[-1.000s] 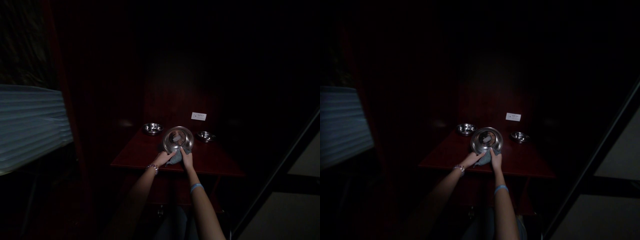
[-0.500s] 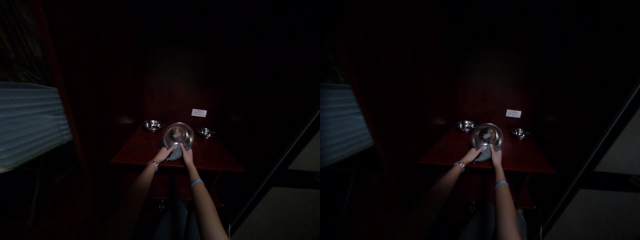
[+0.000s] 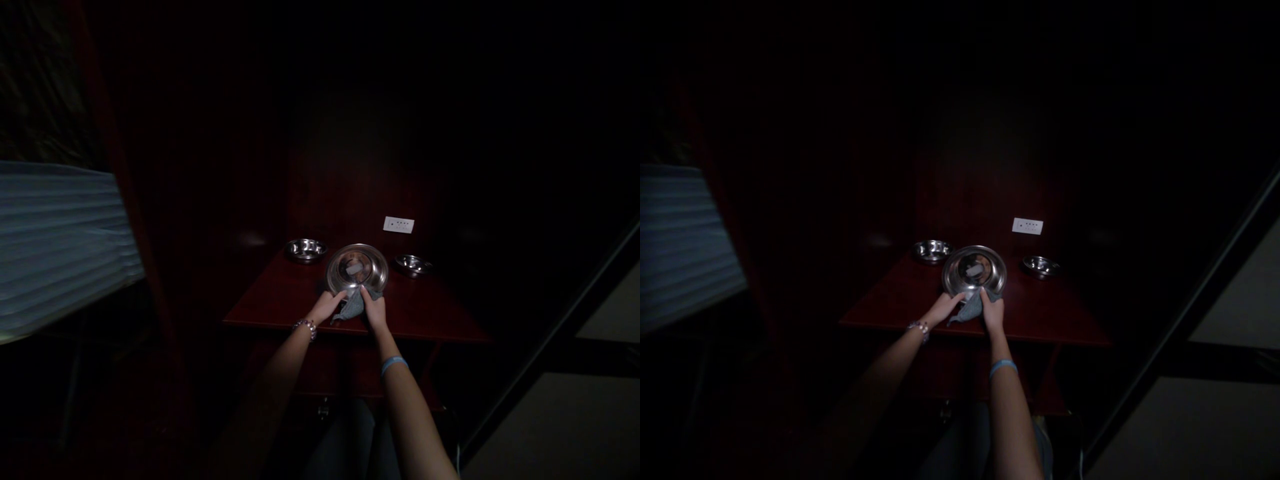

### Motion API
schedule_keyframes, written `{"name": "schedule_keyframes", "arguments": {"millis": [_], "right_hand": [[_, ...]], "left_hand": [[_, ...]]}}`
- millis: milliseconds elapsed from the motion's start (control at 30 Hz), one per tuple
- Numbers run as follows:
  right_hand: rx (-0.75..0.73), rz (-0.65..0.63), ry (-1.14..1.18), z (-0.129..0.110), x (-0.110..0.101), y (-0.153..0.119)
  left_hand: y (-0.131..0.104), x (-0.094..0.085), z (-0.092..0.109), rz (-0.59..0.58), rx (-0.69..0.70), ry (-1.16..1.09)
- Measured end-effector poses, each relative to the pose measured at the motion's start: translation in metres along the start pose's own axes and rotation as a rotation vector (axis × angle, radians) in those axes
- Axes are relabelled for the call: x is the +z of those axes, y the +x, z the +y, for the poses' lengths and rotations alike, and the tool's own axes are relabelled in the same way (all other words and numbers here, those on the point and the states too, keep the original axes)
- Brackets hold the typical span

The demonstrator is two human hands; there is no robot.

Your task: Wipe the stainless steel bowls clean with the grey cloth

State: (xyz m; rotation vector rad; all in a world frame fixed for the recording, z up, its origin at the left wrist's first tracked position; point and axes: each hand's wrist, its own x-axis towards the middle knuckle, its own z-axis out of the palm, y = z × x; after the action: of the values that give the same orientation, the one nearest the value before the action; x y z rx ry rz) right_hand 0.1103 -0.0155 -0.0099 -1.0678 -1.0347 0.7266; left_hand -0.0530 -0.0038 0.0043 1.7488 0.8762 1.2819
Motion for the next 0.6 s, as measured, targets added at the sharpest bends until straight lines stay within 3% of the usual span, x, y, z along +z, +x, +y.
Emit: {"name": "schedule_keyframes", "arguments": {"millis": [167,600], "right_hand": [[-0.004,-0.002,-0.008,-0.0006,-0.0002,-0.001],[-0.01,-0.004,-0.044,-0.0059,-0.0004,-0.0034]], "left_hand": [[-0.0006,-0.0004,0.0033,0.078,0.038,-0.035],[0.0009,-0.0034,0.0002,0.137,-0.005,-0.001]]}}
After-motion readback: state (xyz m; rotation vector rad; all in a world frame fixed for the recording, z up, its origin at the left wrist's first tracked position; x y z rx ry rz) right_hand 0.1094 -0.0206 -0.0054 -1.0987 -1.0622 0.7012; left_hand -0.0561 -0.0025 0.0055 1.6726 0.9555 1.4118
